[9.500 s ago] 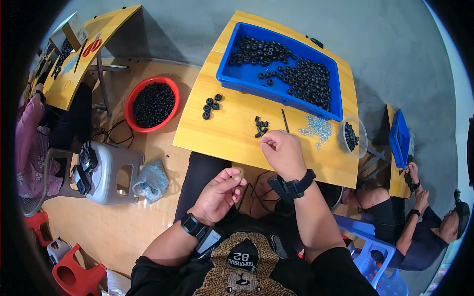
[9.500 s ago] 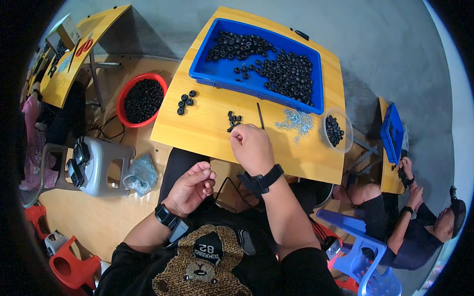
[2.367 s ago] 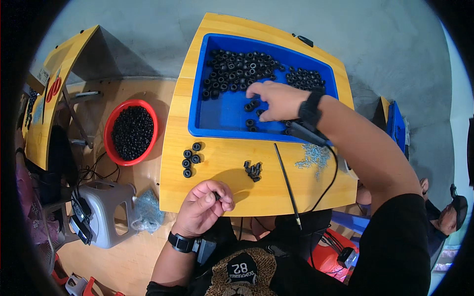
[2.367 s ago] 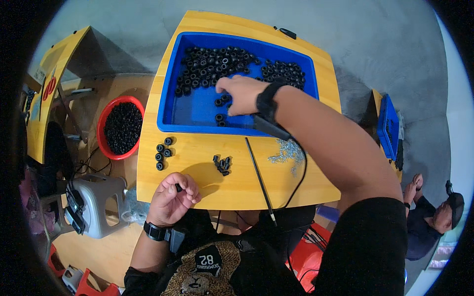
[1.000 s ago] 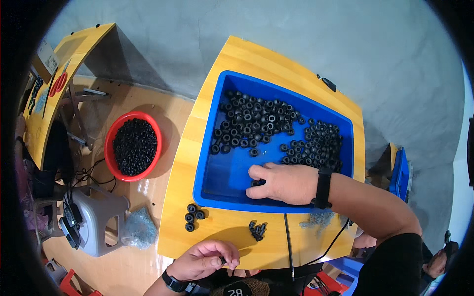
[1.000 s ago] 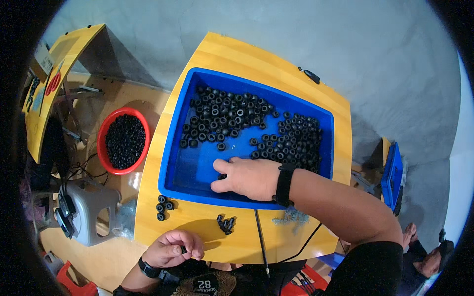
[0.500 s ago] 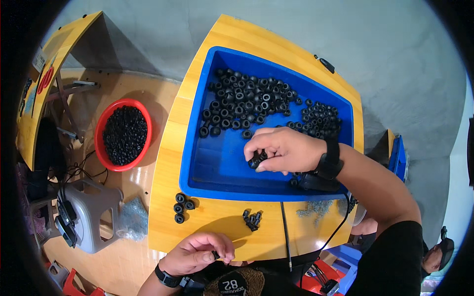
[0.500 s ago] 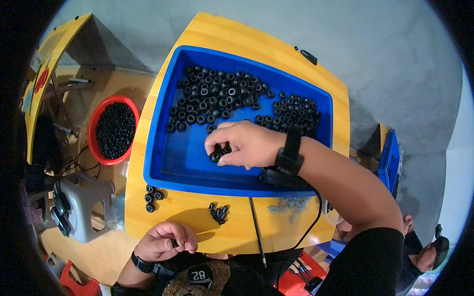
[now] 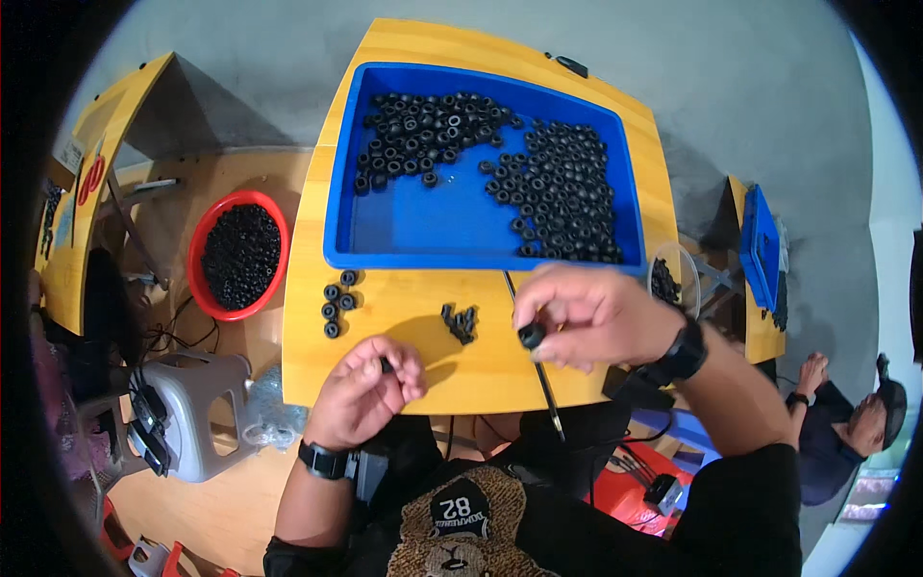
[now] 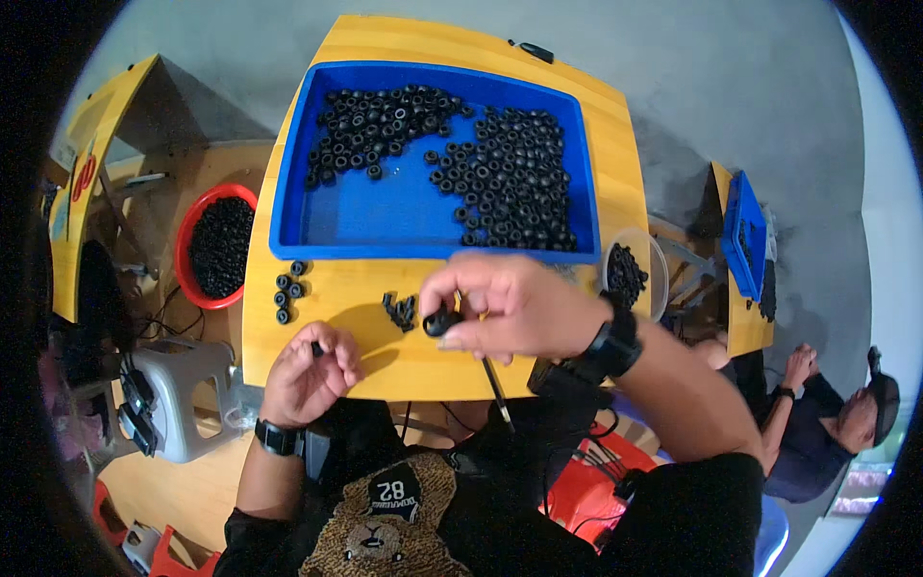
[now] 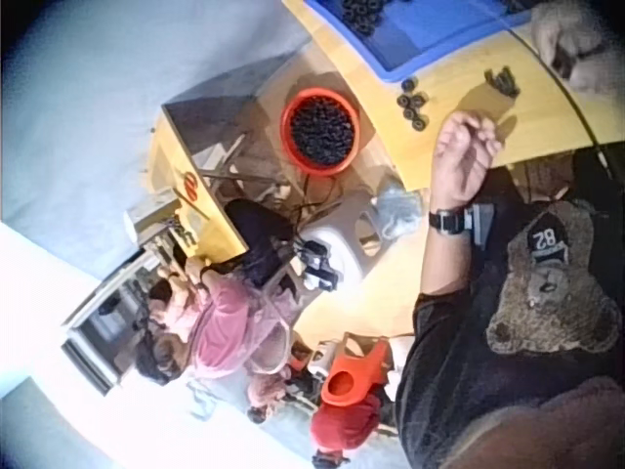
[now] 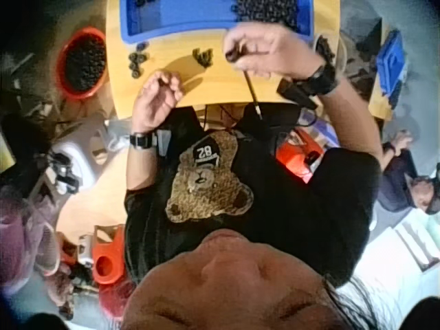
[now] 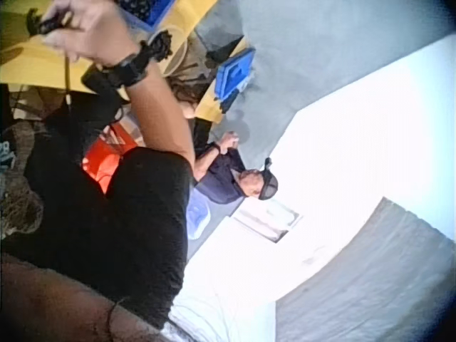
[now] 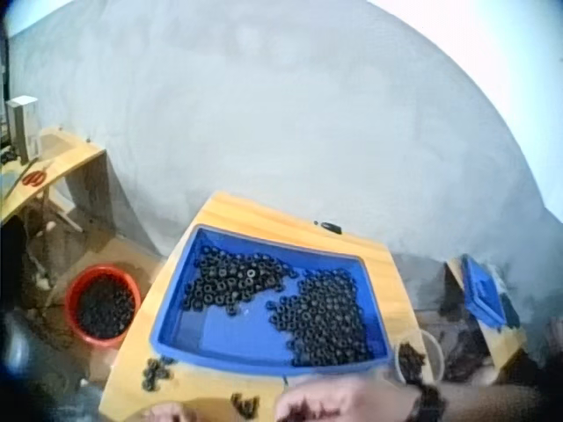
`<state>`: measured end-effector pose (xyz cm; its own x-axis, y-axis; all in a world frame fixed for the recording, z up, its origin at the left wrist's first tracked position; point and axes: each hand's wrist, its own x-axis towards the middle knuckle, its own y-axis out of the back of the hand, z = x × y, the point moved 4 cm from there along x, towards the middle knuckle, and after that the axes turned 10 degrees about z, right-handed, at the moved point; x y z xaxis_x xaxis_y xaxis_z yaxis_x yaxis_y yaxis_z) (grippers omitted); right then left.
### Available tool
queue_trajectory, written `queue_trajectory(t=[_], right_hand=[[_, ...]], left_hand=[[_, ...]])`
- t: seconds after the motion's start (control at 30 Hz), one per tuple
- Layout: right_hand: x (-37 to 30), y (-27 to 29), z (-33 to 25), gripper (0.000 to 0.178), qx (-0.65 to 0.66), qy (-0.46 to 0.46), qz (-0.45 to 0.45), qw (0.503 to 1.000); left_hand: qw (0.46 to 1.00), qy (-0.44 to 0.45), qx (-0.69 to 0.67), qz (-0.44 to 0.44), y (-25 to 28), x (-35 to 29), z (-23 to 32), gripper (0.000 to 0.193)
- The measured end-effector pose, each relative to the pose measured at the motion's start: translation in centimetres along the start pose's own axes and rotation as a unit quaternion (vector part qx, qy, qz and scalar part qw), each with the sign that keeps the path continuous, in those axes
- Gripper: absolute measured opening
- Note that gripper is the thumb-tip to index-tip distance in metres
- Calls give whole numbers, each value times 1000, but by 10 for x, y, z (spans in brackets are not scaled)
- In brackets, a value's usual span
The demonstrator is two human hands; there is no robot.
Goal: The recorder is assembling small black plastic components by inserting metal pins or inserts into them while sitting at a table.
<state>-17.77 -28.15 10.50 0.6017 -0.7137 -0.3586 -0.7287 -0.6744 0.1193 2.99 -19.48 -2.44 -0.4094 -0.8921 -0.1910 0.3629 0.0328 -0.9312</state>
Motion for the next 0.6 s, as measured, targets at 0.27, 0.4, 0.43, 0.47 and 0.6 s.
queue_trajectory(t=[0.27,0.4,0.43,0.47,0.6], right_hand=[[-25,-50,83,23,-264,134,179,938],[-15,-51,88,25,-296,108,265,911],[-11,-50,89,24,-300,110,281,905],[-9,-50,90,24,-299,109,280,905],[-2,-49,83,25,-328,99,313,886]], left_hand=[[999,-26,28,36,-5,-3,-4,17],[994,-45,73,68,-1,-6,-6,20],[994,-50,76,64,-2,-7,-6,20],[994,-55,78,60,-2,-7,-6,20],[995,-49,71,54,-2,-7,-6,20]])
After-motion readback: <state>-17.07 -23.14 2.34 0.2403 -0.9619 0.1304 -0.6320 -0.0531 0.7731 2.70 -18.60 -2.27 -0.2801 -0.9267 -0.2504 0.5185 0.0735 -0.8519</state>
